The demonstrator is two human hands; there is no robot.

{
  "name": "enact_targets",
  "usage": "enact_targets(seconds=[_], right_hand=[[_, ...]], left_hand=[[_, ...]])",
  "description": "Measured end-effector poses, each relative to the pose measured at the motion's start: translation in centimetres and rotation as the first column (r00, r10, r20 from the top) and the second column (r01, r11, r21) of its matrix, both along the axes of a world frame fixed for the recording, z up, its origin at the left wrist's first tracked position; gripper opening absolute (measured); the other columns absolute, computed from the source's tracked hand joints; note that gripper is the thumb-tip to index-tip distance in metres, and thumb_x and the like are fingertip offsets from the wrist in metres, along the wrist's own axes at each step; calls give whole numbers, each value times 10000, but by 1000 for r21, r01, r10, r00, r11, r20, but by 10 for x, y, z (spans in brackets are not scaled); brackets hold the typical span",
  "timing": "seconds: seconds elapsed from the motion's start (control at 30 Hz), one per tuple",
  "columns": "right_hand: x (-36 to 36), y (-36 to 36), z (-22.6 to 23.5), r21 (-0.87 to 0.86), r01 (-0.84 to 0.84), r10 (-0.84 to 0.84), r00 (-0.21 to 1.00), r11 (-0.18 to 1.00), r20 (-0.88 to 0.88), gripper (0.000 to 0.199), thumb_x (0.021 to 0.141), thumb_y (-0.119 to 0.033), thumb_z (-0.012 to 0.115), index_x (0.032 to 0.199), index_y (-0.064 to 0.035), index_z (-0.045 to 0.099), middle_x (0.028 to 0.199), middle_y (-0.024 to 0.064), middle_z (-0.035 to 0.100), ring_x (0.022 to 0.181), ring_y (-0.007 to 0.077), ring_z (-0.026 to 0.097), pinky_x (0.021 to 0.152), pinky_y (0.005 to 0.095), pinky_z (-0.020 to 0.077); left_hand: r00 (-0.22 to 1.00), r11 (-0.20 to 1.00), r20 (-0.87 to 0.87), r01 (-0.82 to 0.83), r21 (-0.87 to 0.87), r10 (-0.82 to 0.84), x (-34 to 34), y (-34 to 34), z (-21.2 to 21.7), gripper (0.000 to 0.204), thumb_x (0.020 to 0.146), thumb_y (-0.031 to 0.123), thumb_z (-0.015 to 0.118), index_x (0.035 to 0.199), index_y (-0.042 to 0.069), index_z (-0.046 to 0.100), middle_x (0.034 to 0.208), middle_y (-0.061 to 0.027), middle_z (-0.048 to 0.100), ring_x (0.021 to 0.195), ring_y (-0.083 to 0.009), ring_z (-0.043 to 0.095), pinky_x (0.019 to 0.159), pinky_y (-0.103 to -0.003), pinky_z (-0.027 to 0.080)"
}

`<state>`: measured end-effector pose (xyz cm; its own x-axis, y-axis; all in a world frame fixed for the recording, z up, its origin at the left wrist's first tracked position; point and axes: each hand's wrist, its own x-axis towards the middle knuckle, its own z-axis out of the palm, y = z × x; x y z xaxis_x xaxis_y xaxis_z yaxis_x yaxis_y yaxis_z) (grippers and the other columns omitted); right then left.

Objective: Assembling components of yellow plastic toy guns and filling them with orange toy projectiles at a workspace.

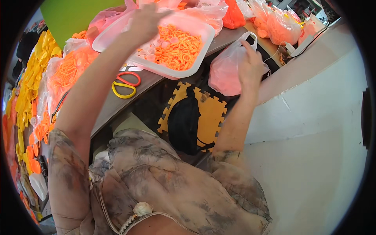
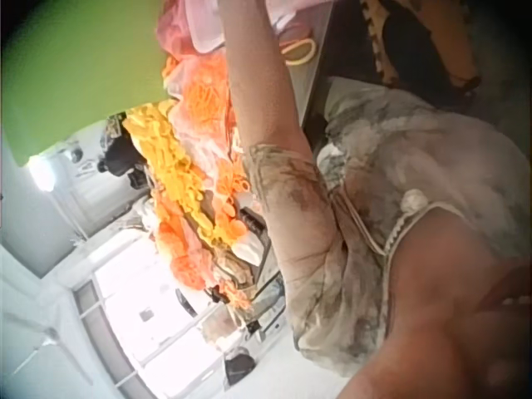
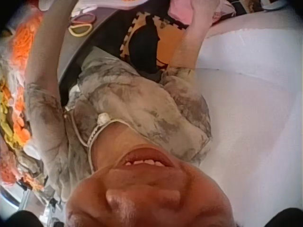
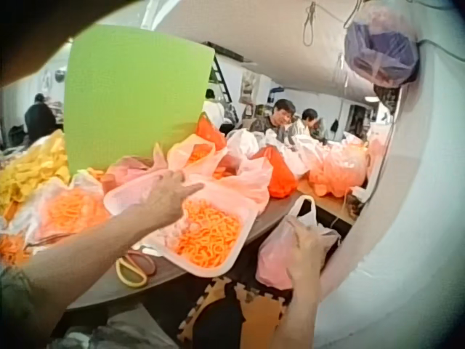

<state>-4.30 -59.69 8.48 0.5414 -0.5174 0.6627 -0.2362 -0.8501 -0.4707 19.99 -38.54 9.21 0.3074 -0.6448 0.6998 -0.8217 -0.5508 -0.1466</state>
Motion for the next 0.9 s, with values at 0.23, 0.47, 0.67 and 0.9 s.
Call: enact_targets(seconds=[0.23,0.47,0.67,0.9], right_hand=[[35,0,1,-119,-18,15,1000,993,-25,325,886,-107,441,1119,-200,647,855,193,527,827,335,551,801,396,435],[6,-17,-7,-24,89,-91,993,996,-76,303,885,-90,448,1049,-193,681,871,166,516,861,312,548,802,371,436],[37,38,6,-74,-321,322,947,944,3,284,890,-104,465,1079,-176,665,879,149,520,876,298,547,803,361,438],[13,-7,-7,-88,-59,46,989,994,-142,278,894,-115,459,1073,-169,664,896,153,530,877,313,553,803,367,441]], left_hand=[[997,992,-9,73,106,-72,-19,-28,13,596,721,-44,493,1227,261,575,1017,-95,514,947,-251,533,798,-415,427],[981,960,24,-193,202,193,1,24,-5,562,719,0,560,1201,288,599,1126,-105,507,1094,-249,489,865,-423,405],[990,983,29,133,128,-138,-75,-15,1,561,708,42,602,1228,250,564,1201,-118,496,1125,-270,480,915,-438,378],[921,908,-84,-355,223,380,-16,64,-3,525,709,55,586,1222,162,558,1234,-124,479,1169,-271,461,907,-465,373]])
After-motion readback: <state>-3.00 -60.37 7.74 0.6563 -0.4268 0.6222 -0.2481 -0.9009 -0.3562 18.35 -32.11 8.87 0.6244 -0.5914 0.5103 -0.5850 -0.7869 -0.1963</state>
